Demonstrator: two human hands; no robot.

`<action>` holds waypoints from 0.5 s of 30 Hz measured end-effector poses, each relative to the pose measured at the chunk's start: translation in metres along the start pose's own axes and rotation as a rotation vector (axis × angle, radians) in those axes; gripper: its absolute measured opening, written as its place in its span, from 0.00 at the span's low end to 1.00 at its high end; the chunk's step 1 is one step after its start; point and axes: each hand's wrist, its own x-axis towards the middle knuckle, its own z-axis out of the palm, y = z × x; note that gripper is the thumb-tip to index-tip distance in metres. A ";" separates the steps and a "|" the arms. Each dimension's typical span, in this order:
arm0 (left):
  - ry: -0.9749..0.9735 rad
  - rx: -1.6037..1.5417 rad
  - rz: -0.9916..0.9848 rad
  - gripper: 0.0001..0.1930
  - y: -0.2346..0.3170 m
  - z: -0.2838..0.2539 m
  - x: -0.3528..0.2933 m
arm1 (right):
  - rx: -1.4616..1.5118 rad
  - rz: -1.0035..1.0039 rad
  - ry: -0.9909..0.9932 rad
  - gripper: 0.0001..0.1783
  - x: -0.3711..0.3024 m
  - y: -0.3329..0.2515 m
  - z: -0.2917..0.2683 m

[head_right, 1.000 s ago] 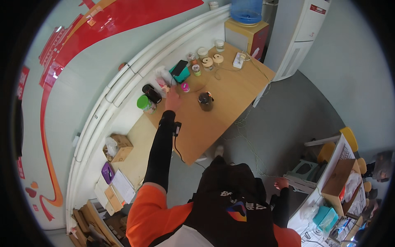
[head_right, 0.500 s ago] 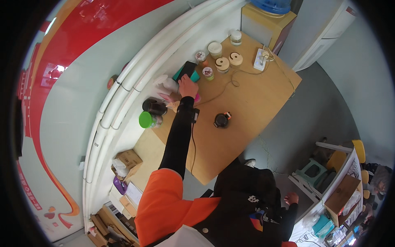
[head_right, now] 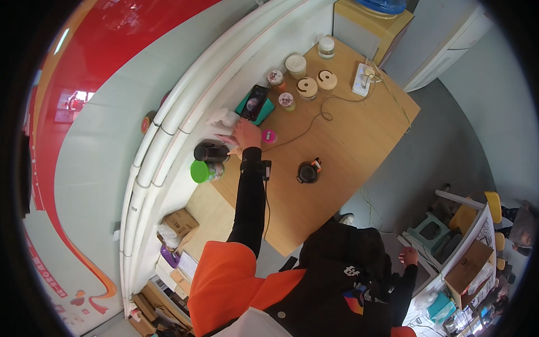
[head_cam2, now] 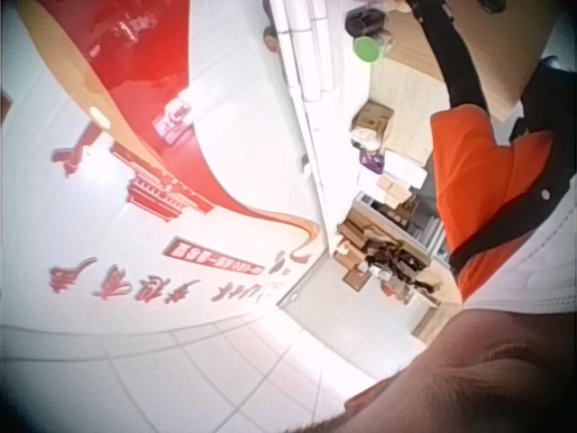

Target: Manually assembling and inspecting brown shoe components on a work table.

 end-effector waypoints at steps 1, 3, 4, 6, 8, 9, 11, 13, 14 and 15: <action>-0.036 -0.017 -0.048 0.07 0.002 -0.003 0.001 | -0.013 -0.035 -0.005 0.09 -0.004 -0.006 0.002; -0.072 -0.033 -0.095 0.07 0.004 -0.004 0.001 | -0.013 -0.030 0.008 0.08 -0.011 -0.014 0.006; -0.055 -0.058 -0.088 0.06 0.004 -0.003 0.001 | -0.014 -0.029 0.023 0.08 -0.013 -0.017 0.007; -0.038 -0.085 -0.080 0.06 0.003 0.003 0.001 | -0.014 -0.020 0.029 0.08 -0.013 -0.016 0.006; 0.014 -0.287 -0.025 0.06 -0.003 0.008 -0.001 | -0.017 -0.010 0.031 0.08 -0.011 -0.012 0.005; 0.014 -0.286 -0.025 0.06 -0.004 0.011 -0.002 | -0.018 -0.001 0.020 0.08 -0.008 -0.009 0.003; 0.043 -0.429 -0.079 0.05 -0.002 0.013 -0.004 | -0.018 0.008 0.011 0.08 -0.004 -0.002 0.001; 0.064 -0.471 -0.101 0.05 -0.002 0.016 -0.005 | 0.036 0.003 -0.019 0.08 -0.002 0.002 0.001; 0.085 -0.513 -0.122 0.05 -0.002 0.017 -0.005 | 0.036 0.004 -0.018 0.08 -0.002 0.002 0.001; 0.084 -0.513 -0.122 0.05 -0.002 0.018 -0.006 | 0.029 0.027 -0.007 0.08 -0.002 0.002 0.002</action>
